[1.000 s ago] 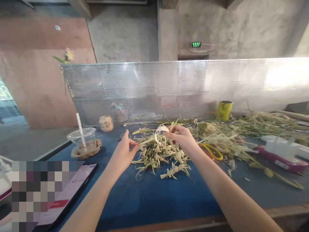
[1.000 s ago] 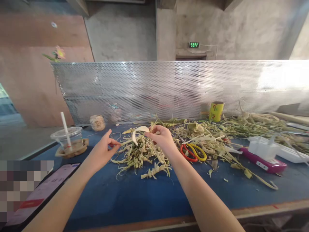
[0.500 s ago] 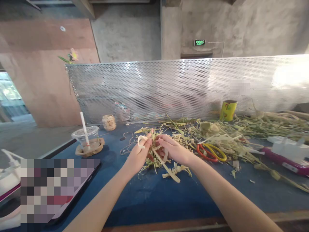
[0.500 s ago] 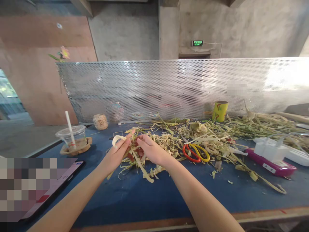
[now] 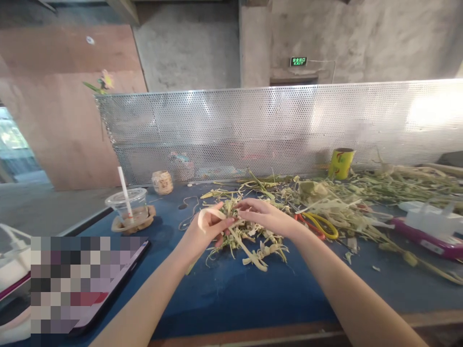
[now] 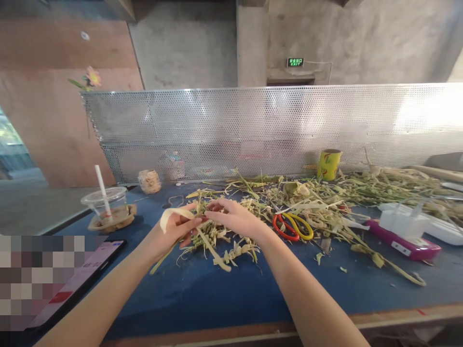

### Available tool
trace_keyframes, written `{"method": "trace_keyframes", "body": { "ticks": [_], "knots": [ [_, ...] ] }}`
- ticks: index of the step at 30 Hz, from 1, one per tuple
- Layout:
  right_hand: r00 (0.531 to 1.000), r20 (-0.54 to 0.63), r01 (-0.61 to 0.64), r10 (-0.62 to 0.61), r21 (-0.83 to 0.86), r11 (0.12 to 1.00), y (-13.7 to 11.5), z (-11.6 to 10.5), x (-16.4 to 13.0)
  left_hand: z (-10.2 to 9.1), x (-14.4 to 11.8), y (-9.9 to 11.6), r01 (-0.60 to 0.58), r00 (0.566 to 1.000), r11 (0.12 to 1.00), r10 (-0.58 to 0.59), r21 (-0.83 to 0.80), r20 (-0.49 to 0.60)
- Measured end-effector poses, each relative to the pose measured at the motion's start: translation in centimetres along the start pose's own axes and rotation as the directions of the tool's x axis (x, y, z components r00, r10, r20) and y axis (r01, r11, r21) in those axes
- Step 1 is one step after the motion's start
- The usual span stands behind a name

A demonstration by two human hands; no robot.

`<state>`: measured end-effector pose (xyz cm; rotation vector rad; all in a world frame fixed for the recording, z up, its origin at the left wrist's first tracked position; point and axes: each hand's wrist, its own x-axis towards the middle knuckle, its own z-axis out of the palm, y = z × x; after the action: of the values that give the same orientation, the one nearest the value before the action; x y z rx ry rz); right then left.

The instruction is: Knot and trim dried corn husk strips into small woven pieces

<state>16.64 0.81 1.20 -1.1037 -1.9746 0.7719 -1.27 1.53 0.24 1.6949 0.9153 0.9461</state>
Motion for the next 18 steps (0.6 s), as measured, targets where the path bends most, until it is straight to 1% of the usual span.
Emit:
{"method": "trace_keyframes", "body": {
  "ticks": [2,3,6,8,11,13,15,16,18],
  "knots": [
    [1.0,-0.005,0.013,-0.013,0.01,1.0,0.0,0.4,0.2,0.3,0.0,-0.3,0.023,1.0,0.998,-0.023,-0.052,0.003],
    [1.0,-0.025,0.012,-0.012,0.001,1.0,0.1,0.6,0.3,0.4,0.0,-0.4,0.026,1.0,0.997,-0.026,-0.069,0.006],
    [0.986,-0.164,0.035,-0.037,-0.017,0.999,0.3,1.4,0.6,0.6,0.0,-0.9,0.003,1.0,0.995,-0.002,-0.096,0.006],
    [0.969,-0.232,0.087,-0.087,-0.009,0.996,0.4,1.6,0.7,0.5,0.0,-1.1,-0.033,0.998,0.993,0.028,-0.109,-0.05],
    [0.961,-0.259,0.112,-0.102,0.026,0.993,0.7,1.8,0.7,0.4,0.0,-1.1,-0.078,0.991,0.994,0.069,-0.073,-0.115],
    [0.964,-0.258,0.082,-0.061,0.071,0.994,0.9,2.0,0.8,0.4,-0.1,-1.0,-0.088,0.989,0.996,0.083,-0.031,-0.121],
    [0.973,-0.229,0.023,0.02,0.185,0.982,1.0,2.1,0.9,0.5,-0.2,-0.9,-0.102,0.986,0.995,0.102,0.006,-0.134],
    [0.977,-0.201,-0.017,0.074,0.273,0.962,0.9,2.1,0.9,0.6,-0.2,-0.8,-0.118,0.983,0.993,0.121,0.026,-0.141],
    [0.976,-0.115,-0.112,0.186,0.468,0.877,0.8,2.0,0.9,0.8,-0.3,-0.8,-0.182,0.972,0.981,0.19,0.073,-0.138]
  ]
}}
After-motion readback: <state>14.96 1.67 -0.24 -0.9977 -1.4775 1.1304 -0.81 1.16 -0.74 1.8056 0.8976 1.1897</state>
